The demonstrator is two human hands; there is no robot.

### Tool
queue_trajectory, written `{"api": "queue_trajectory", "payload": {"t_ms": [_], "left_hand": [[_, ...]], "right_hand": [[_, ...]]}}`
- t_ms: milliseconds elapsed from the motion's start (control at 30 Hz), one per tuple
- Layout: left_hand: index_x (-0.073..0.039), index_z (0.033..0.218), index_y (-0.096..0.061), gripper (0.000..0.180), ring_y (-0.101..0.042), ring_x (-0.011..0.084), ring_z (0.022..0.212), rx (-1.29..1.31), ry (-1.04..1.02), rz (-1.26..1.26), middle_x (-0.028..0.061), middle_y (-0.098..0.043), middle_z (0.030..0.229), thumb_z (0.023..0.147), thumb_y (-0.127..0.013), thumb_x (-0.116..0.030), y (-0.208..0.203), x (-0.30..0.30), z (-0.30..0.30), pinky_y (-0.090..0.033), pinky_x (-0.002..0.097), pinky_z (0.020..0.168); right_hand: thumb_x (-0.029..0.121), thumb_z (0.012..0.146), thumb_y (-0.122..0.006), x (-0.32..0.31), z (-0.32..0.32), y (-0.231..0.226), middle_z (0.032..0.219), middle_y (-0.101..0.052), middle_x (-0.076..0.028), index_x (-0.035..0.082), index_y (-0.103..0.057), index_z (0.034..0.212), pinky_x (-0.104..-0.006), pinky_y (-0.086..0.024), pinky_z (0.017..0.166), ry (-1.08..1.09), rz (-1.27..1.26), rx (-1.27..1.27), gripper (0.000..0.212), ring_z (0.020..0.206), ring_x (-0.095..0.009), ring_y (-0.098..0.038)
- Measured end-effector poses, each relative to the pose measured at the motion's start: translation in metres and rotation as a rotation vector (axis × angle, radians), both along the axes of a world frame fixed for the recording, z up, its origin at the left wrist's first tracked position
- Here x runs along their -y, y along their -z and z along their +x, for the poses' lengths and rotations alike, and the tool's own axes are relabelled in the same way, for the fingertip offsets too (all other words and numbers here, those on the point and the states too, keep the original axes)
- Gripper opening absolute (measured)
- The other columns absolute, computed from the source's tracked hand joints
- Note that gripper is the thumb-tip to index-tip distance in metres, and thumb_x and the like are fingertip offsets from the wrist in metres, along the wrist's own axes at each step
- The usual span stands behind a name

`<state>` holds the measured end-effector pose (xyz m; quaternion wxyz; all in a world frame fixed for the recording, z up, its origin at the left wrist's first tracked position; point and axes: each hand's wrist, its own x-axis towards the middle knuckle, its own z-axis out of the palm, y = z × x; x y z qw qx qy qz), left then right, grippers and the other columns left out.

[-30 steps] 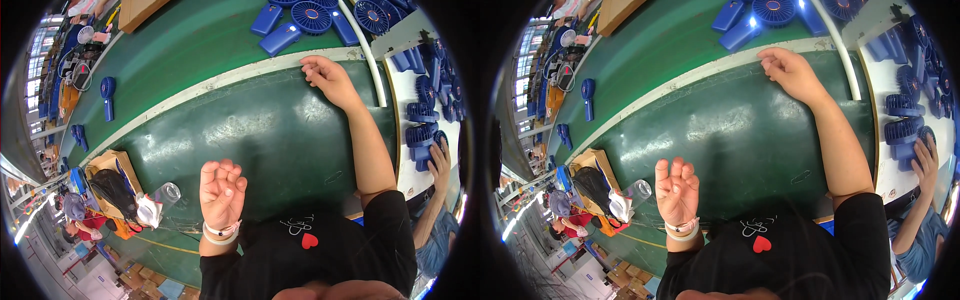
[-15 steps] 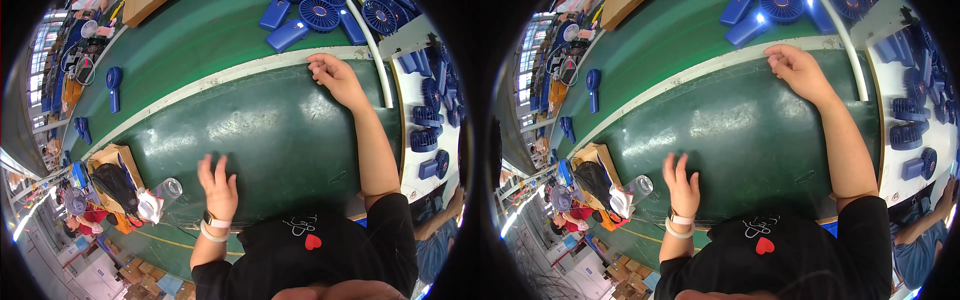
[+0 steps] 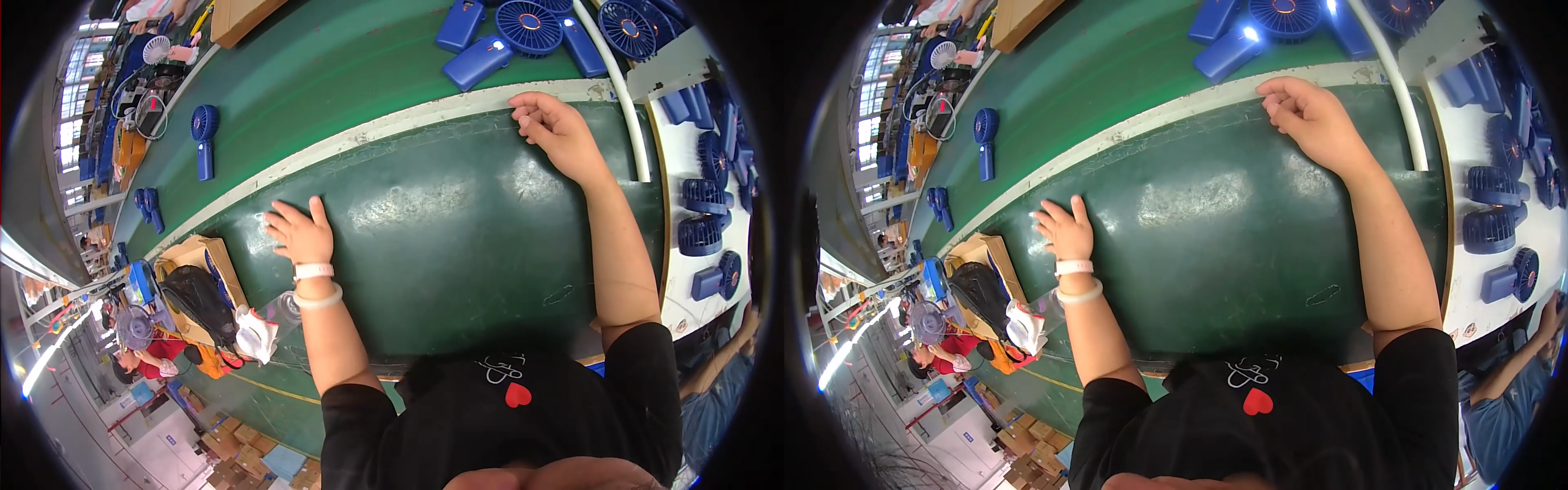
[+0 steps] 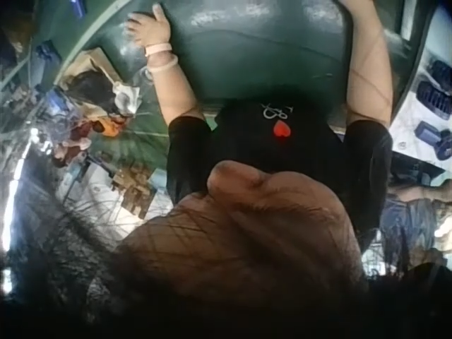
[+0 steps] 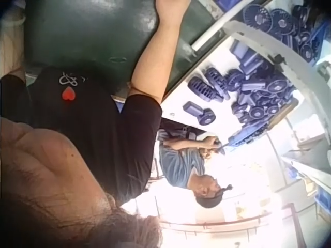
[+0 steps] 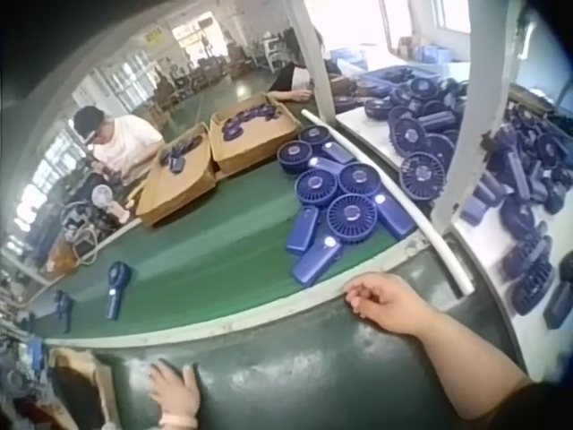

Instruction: The person inspects portable fans on a factory assembly line, then groups them together by hand.

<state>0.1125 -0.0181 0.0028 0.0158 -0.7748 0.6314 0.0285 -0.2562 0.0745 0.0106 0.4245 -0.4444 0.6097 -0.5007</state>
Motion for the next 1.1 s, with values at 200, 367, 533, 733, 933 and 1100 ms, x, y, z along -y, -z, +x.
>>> {"api": "queue_trajectory", "payload": {"t_ms": [200,367,533,733,933,1100], "left_hand": [[-0.013,0.141,-0.020,0.071,-0.010,0.0475,0.131,-0.154,0.584,-0.011,0.0246,-0.010,0.144,0.084,-0.051,-0.043,-0.009,0.015,-0.039,-0.016,0.0650,0.098],[-0.024,0.136,-0.035,0.063,-0.005,0.0532,0.129,-0.002,0.721,-0.083,0.0257,-0.007,0.144,0.079,-0.058,-0.041,-0.026,-0.026,-0.062,-0.016,0.0661,0.097],[-0.012,0.107,-0.054,0.029,-0.012,0.0505,0.129,-0.230,0.640,-0.329,0.0221,-0.022,0.142,0.080,-0.059,-0.021,-0.027,-0.026,-0.018,-0.016,0.0623,0.100],[-0.007,0.083,-0.055,0.011,-0.058,0.0257,0.095,-0.260,0.541,-0.355,0.0071,-0.064,0.093,0.087,-0.045,-0.009,-0.026,-0.042,0.011,-0.021,0.0521,0.103],[-0.011,0.099,-0.062,0.018,-0.044,0.0334,0.119,-0.230,0.699,-0.514,0.0069,-0.057,0.118,0.084,-0.053,-0.006,-0.042,-0.011,-0.023,-0.025,0.0514,0.101],[-0.014,0.075,-0.069,0.006,-0.034,0.0354,0.126,-0.138,0.819,-0.559,0.0052,-0.050,0.128,0.074,-0.067,-0.020,-0.051,0.029,-0.086,-0.020,0.0582,0.101]], "right_hand": [[0.005,0.087,-0.052,0.000,-0.003,0.000,0.084,-0.056,-0.001,0.003,-0.055,0.107,-0.0227,-0.046,0.067,0.000,0.011,0.080,0.021,0.072,-0.007,-0.052],[0.002,0.086,-0.049,-0.001,-0.006,0.000,0.093,-0.054,-0.003,0.004,-0.053,0.112,-0.0217,-0.044,0.068,-0.019,0.046,0.138,0.026,0.079,-0.008,-0.052],[0.003,0.087,-0.049,0.001,-0.005,0.000,0.093,-0.054,-0.003,0.004,-0.052,0.112,-0.0216,-0.044,0.067,-0.032,0.050,0.163,0.026,0.078,-0.008,-0.052],[0.005,0.087,-0.050,0.001,-0.005,0.000,0.090,-0.055,-0.003,0.003,-0.054,0.110,-0.0222,-0.046,0.067,-0.012,0.035,0.176,0.023,0.076,-0.008,-0.052],[0.004,0.086,-0.052,0.000,-0.005,0.001,0.083,-0.057,-0.003,0.003,-0.055,0.107,-0.0223,-0.047,0.064,-0.008,-0.005,0.143,0.021,0.073,-0.008,-0.054],[-0.009,0.080,-0.049,0.001,-0.009,0.015,0.089,-0.055,-0.005,0.002,-0.054,0.107,-0.0239,-0.049,0.066,-0.062,-0.058,0.206,0.030,0.076,-0.010,-0.054]]}}
